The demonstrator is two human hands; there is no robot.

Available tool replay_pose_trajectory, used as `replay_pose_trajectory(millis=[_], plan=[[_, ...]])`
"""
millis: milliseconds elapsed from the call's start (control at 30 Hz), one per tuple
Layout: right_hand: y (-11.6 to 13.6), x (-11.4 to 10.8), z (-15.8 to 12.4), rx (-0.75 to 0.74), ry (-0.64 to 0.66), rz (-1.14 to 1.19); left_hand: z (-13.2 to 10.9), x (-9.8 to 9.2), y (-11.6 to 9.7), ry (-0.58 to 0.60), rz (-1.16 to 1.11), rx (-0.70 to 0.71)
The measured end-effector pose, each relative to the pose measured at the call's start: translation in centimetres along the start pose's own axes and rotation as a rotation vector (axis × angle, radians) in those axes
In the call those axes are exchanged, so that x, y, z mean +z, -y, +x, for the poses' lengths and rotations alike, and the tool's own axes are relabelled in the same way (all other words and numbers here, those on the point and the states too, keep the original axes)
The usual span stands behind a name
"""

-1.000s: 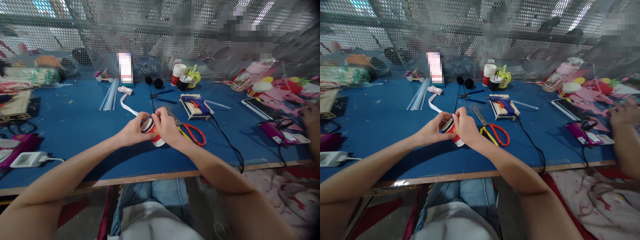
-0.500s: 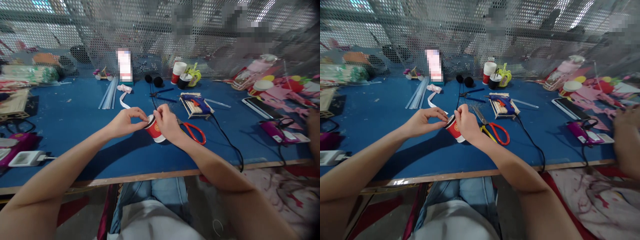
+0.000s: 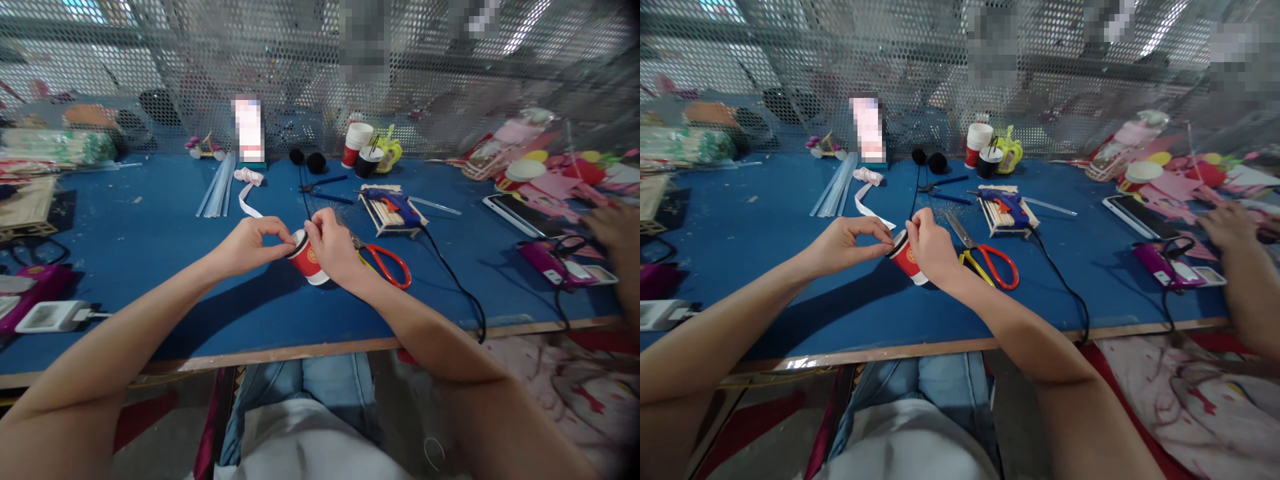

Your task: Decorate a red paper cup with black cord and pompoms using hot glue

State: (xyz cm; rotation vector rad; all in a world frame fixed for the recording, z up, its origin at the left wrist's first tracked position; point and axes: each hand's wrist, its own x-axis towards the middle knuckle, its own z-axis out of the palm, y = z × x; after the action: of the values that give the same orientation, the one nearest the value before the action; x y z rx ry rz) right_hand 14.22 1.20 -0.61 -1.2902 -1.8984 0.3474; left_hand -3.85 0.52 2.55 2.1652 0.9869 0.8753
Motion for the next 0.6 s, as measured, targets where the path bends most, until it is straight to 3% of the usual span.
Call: replay_pose_trajectory(millis=[600], plan=[[0.18,0.25,-0.13,-0.016,0.002,-0.015,0.0,-0.29,-0.46,0.063,0.021,-0.112]])
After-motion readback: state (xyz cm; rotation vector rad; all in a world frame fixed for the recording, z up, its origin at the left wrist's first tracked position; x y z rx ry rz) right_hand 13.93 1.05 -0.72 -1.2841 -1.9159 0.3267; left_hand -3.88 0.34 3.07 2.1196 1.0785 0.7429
